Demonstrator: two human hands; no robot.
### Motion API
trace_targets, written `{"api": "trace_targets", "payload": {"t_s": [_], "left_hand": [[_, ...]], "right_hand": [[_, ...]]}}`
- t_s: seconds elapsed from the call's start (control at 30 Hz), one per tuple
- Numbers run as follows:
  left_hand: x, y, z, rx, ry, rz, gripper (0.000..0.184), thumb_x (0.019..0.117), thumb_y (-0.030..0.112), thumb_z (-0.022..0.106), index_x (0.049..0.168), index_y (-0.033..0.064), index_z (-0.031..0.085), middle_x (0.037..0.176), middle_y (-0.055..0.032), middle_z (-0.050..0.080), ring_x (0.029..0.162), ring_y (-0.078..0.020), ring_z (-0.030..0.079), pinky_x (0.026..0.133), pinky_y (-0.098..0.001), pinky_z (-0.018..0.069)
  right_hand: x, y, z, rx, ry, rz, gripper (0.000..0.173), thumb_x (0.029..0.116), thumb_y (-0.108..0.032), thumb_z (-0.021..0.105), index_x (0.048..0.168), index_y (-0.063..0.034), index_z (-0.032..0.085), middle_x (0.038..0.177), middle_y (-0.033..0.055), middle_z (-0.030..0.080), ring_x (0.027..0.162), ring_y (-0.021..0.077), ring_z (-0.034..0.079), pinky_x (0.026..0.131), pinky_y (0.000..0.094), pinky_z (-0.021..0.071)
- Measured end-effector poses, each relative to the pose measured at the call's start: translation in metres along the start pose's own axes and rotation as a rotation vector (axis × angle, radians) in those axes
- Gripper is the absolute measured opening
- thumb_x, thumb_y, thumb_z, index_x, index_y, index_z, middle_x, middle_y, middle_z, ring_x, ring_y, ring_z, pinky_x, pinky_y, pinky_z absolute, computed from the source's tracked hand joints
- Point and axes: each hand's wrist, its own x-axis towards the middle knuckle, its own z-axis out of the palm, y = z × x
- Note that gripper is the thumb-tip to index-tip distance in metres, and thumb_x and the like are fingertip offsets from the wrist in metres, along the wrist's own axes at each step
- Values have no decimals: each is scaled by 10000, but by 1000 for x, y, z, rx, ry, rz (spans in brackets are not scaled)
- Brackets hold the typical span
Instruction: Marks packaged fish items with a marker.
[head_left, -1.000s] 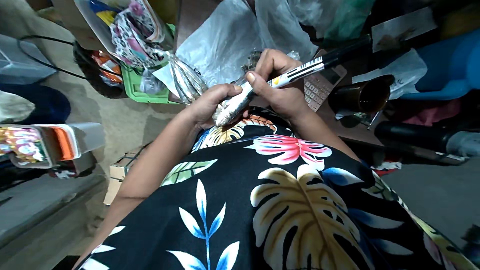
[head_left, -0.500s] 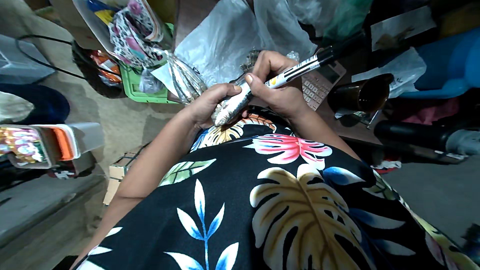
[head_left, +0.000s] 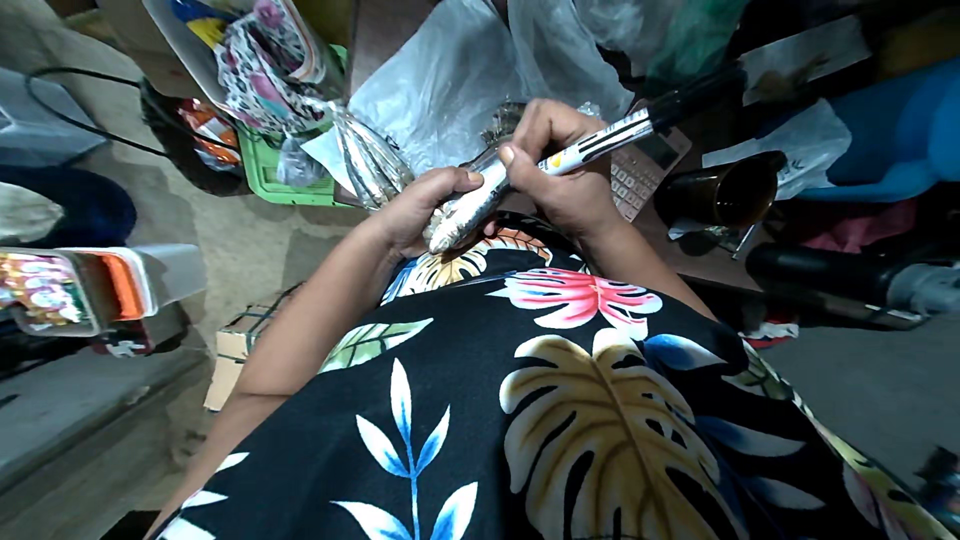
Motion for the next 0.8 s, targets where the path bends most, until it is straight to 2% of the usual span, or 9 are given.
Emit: {"api": "trace_targets", "payload": {"t_s": [0.13,0.53,0.67,0.8], "left_hand": [[1,1,0,-12,-26,7,346,1014,283,344,857,199,641,721,37,670,560,-4,578,489,-151,473],[2,0,0,-22,-15,-3,379,1023,284,331,843,192,652,713,33,667,569,-9,588,497,-152,482],[3,1,-1,-26,-35,-3,348,1022,283,334,881,200,641,717,46,660,547,9,560,472,-136,452],[3,0,-2,-24,-37,0,368,1022,285,333,856,199,649,704,49,655,531,12,547,462,-134,442]], "right_hand": [[3,3,-2,-2,33,-11,211,892,3,649,723,-86,560,729,-29,585,653,8,545,574,172,443],[3,7,-1,23,18,18,212,894,9,652,731,-86,557,742,-19,588,673,23,558,602,186,463],[2,7,-2,-6,16,20,221,885,-1,651,714,-97,548,729,-27,581,669,14,550,603,184,454],[1,7,-2,-12,0,32,210,877,0,662,718,-93,561,722,-30,597,656,6,560,587,175,459]]}}
